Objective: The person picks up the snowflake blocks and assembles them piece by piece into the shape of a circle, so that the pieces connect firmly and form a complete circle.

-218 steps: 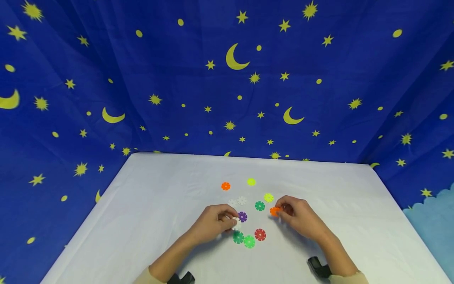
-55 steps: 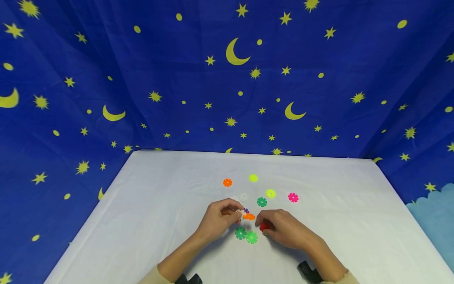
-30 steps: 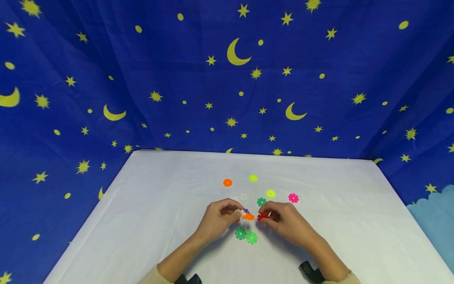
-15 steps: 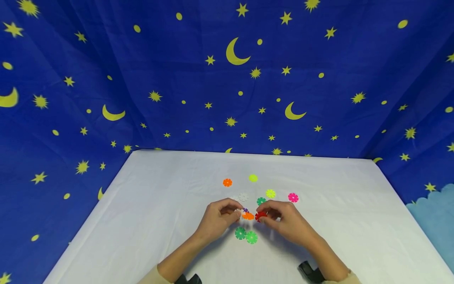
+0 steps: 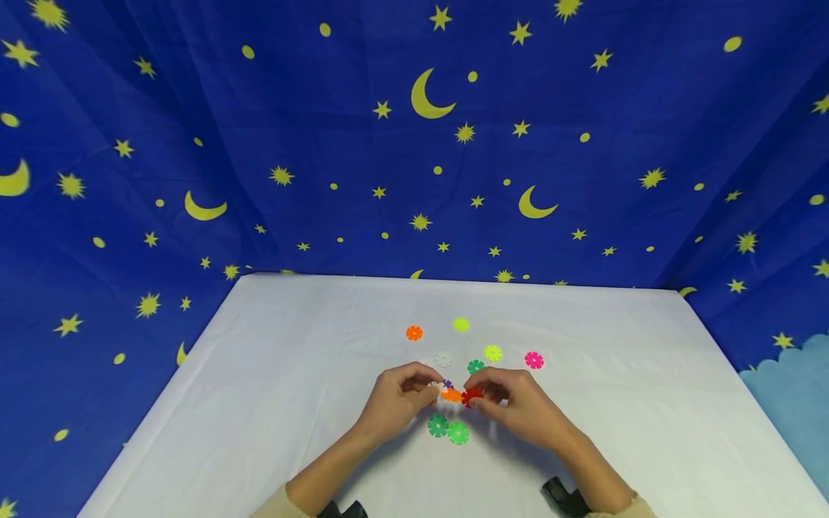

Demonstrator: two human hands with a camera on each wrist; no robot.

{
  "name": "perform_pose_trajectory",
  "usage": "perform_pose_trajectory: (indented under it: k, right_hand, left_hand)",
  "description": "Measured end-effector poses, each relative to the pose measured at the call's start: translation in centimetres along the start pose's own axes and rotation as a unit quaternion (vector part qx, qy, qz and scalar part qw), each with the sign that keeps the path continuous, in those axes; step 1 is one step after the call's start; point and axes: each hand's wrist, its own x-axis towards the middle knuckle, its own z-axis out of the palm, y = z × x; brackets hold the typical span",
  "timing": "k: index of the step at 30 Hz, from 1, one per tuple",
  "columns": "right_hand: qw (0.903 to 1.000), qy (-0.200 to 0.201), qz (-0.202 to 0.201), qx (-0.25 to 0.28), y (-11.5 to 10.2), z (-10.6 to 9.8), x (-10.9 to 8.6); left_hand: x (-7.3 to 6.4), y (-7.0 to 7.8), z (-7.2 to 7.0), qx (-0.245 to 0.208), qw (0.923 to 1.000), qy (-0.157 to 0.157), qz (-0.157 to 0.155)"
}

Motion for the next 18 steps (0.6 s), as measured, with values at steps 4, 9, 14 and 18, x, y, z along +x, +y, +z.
perform_pose_trajectory:
  k: [4,9,14,18]
  right_hand:
    - [0.9999,-0.002,0.011,0.006,-0.19,0.12,0.07]
    - [0.9999,0.001,0.013,0.01,-0.24,0.32,0.05]
    - [0.9997,0.001,0.02,0.017,-0.25,0.55,0.0]
    - [0.9996,0.011,0.018,0.019,-0.28,0.67,-0.04]
  left_hand:
    - [-0.03,0.05,0.04,-0.002,1.0,-0.006,0.002]
    - [-0.03,0.1,0.03,-0.004,1.0,-0.008,0.004]
    - [-0.01,-0.05,0.0,-0.001,1.0,-0.007,0.006]
    - [0.04,-0.19,0.04,-0.006,0.9999,-0.001,0.01]
